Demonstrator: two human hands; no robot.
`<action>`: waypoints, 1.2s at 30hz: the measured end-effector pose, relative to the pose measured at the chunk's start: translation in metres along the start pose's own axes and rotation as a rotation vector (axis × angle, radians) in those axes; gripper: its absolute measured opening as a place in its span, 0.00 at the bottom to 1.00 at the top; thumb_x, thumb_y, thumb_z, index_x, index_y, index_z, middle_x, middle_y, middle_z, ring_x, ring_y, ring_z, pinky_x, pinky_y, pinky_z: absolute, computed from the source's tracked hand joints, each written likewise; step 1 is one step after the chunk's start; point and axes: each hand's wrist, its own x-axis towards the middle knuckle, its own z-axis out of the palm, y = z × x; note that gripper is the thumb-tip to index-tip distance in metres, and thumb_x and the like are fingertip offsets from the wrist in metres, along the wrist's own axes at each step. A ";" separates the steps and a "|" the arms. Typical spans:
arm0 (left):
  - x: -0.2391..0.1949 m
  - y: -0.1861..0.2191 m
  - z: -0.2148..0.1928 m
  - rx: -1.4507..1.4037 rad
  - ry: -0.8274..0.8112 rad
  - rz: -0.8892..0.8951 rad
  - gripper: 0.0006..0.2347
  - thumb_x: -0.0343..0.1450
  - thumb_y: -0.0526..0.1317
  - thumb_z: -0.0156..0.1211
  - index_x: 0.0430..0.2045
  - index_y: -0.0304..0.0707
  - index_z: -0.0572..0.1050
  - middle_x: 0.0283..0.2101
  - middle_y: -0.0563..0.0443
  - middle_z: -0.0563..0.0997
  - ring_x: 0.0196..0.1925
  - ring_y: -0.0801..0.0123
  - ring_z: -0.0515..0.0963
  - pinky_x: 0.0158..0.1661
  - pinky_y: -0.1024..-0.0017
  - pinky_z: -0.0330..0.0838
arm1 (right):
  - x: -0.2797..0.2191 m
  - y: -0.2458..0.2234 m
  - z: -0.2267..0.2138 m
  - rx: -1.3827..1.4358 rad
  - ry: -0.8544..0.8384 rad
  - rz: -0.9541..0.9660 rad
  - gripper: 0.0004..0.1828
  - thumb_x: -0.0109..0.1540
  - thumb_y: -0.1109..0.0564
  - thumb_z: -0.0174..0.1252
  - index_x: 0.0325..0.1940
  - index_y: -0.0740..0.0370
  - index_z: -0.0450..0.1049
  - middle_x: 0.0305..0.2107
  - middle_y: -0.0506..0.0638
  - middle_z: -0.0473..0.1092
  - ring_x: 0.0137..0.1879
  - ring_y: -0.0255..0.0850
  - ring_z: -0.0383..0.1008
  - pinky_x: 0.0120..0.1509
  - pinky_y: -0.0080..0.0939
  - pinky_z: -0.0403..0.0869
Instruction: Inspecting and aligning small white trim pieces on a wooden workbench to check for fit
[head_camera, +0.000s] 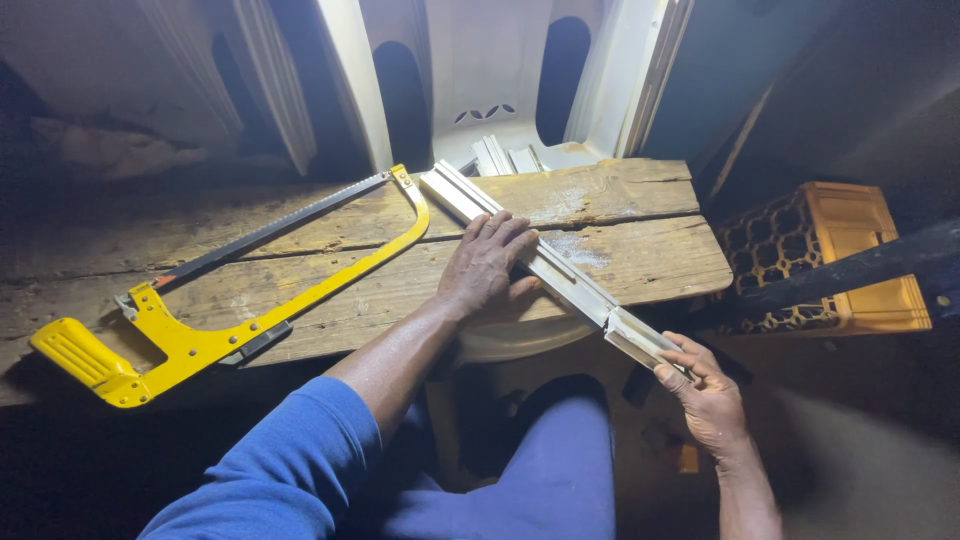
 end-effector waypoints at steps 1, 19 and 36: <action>0.000 -0.003 0.004 -0.001 -0.001 -0.002 0.31 0.69 0.60 0.64 0.64 0.45 0.73 0.69 0.48 0.73 0.75 0.50 0.64 0.75 0.51 0.48 | 0.000 -0.001 0.002 0.000 -0.001 0.001 0.11 0.62 0.62 0.67 0.49 0.58 0.83 0.64 0.58 0.74 0.72 0.44 0.73 0.76 0.40 0.71; -0.001 -0.008 0.010 0.055 0.011 0.010 0.31 0.69 0.63 0.64 0.64 0.49 0.72 0.69 0.49 0.71 0.75 0.52 0.64 0.75 0.51 0.48 | 0.001 -0.022 0.018 -0.122 0.168 -0.184 0.12 0.61 0.63 0.70 0.49 0.58 0.82 0.60 0.60 0.74 0.67 0.41 0.75 0.62 0.31 0.75; -0.002 -0.010 0.017 0.047 0.034 0.031 0.32 0.68 0.63 0.64 0.64 0.48 0.72 0.68 0.49 0.72 0.75 0.51 0.65 0.74 0.50 0.49 | 0.005 -0.049 0.023 -0.484 0.061 -0.127 0.13 0.58 0.57 0.74 0.47 0.50 0.86 0.61 0.49 0.78 0.61 0.33 0.77 0.49 0.33 0.72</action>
